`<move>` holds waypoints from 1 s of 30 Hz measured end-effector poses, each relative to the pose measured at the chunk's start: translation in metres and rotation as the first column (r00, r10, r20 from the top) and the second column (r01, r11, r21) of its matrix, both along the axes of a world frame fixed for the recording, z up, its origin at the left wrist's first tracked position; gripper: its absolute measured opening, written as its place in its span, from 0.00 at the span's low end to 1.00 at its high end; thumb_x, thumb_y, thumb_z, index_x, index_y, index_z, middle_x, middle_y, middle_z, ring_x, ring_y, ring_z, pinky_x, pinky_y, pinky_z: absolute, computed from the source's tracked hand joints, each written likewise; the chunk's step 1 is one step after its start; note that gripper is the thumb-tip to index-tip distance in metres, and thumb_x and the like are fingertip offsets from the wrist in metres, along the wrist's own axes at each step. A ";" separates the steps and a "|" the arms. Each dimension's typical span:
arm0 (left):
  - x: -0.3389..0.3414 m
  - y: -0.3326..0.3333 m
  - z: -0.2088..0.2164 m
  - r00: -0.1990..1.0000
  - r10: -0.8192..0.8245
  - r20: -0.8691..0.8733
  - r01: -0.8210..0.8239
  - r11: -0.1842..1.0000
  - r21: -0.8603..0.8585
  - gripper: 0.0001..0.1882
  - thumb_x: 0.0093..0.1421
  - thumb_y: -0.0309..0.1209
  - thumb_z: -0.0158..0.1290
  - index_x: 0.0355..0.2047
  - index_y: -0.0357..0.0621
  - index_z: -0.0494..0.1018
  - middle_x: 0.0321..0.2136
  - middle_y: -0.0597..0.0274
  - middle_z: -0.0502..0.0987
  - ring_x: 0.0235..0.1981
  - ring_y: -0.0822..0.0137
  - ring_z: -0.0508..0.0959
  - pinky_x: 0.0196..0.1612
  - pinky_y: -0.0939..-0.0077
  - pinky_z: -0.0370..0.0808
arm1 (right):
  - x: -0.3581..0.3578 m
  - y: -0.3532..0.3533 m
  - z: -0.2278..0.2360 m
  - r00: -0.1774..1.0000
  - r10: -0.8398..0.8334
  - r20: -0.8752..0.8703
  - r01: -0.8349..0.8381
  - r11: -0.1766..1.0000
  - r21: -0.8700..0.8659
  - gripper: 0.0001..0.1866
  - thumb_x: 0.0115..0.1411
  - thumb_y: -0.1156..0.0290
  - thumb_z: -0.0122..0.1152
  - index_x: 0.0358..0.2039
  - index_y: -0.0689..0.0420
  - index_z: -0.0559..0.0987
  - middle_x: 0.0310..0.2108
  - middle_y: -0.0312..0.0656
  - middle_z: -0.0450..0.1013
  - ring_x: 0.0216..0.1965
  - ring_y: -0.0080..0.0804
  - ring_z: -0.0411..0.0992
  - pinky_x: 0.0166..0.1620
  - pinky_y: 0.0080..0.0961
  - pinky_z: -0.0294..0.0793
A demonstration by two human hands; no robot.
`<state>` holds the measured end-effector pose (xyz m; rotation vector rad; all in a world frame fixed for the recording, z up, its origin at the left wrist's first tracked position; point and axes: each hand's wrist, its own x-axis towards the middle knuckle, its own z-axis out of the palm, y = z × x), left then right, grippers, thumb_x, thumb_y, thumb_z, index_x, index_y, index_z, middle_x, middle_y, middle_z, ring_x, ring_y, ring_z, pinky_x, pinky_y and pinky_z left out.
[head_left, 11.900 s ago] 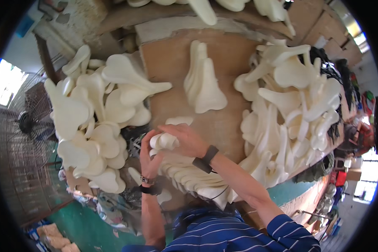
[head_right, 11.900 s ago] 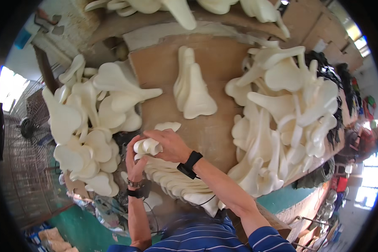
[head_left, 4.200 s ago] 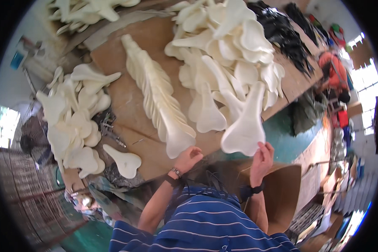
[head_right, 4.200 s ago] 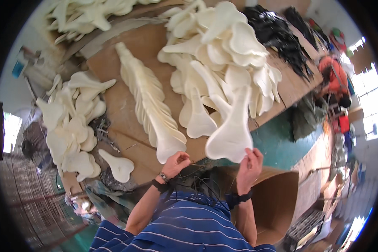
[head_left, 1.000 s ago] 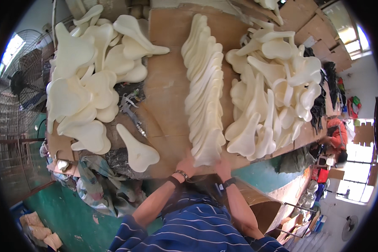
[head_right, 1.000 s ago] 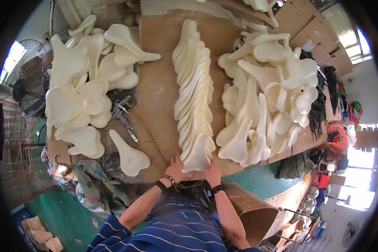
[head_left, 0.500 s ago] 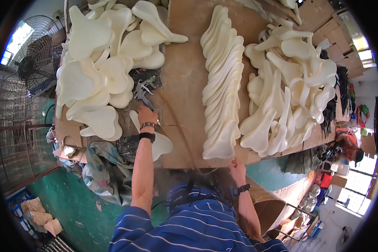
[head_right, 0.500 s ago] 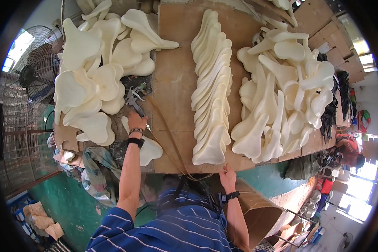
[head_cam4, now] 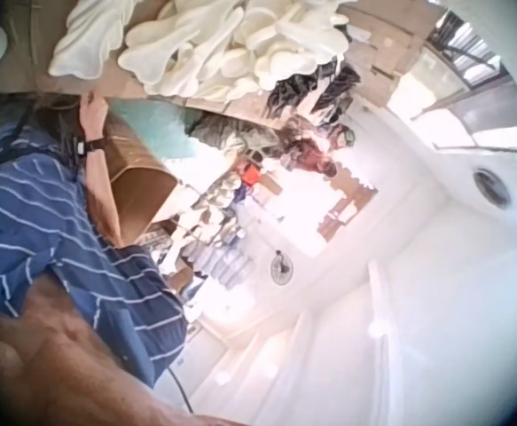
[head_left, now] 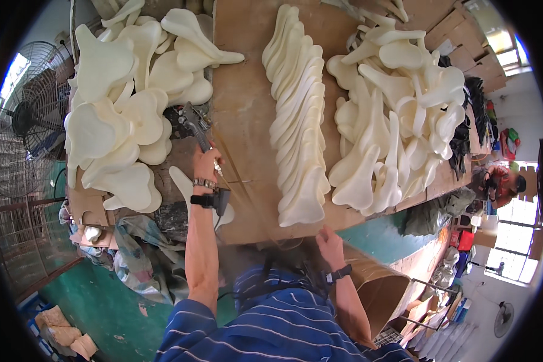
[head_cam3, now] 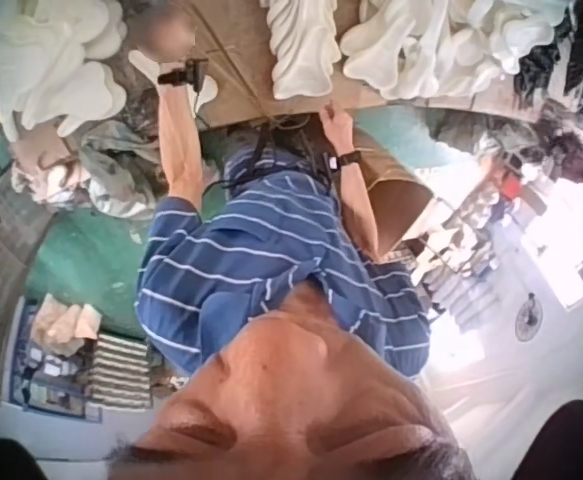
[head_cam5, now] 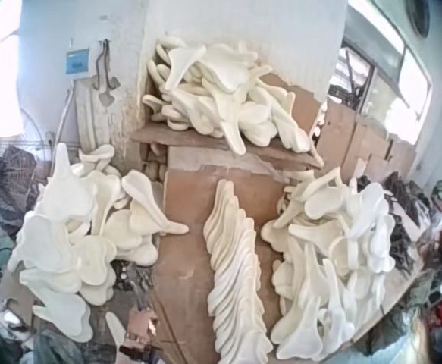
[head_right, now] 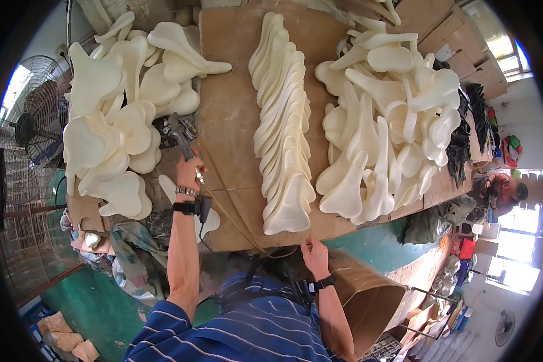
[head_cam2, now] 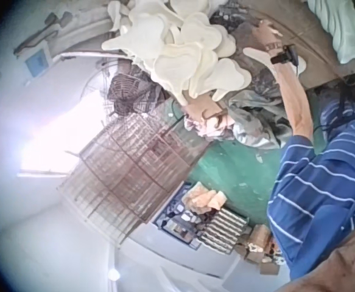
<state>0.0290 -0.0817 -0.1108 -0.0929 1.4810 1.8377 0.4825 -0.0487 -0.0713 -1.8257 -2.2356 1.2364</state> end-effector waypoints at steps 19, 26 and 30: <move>0.403 -0.082 0.161 0.492 -0.399 -0.774 0.714 0.694 0.096 0.26 0.53 0.28 0.62 0.53 0.42 0.72 0.45 0.51 0.78 0.41 0.42 0.78 0.44 0.58 0.78 | 0.032 -0.037 0.211 0.768 0.308 -0.561 0.002 0.875 0.483 0.28 0.54 0.66 0.75 0.51 0.66 0.76 0.49 0.51 0.74 0.39 0.38 0.77 0.40 0.29 0.76; 0.426 -0.112 0.186 0.232 -0.494 -0.838 0.810 0.575 -0.114 0.19 0.55 0.29 0.66 0.47 0.40 0.77 0.44 0.52 0.79 0.42 0.52 0.81 0.42 0.65 0.80 | 0.138 -0.075 0.232 0.672 -0.032 -0.740 0.255 0.948 0.190 0.11 0.56 0.82 0.63 0.41 0.67 0.79 0.43 0.46 0.75 0.34 0.27 0.75 0.38 0.22 0.76; 0.382 -0.102 0.119 0.379 -0.427 -0.821 0.360 0.886 -0.294 0.13 0.57 0.23 0.60 0.43 0.40 0.76 0.35 0.55 0.78 0.34 0.61 0.79 0.36 0.67 0.77 | 0.178 -0.099 0.264 0.630 -0.150 -0.762 0.308 0.949 0.068 0.15 0.54 0.84 0.62 0.44 0.68 0.80 0.43 0.48 0.77 0.39 0.31 0.78 0.44 0.21 0.79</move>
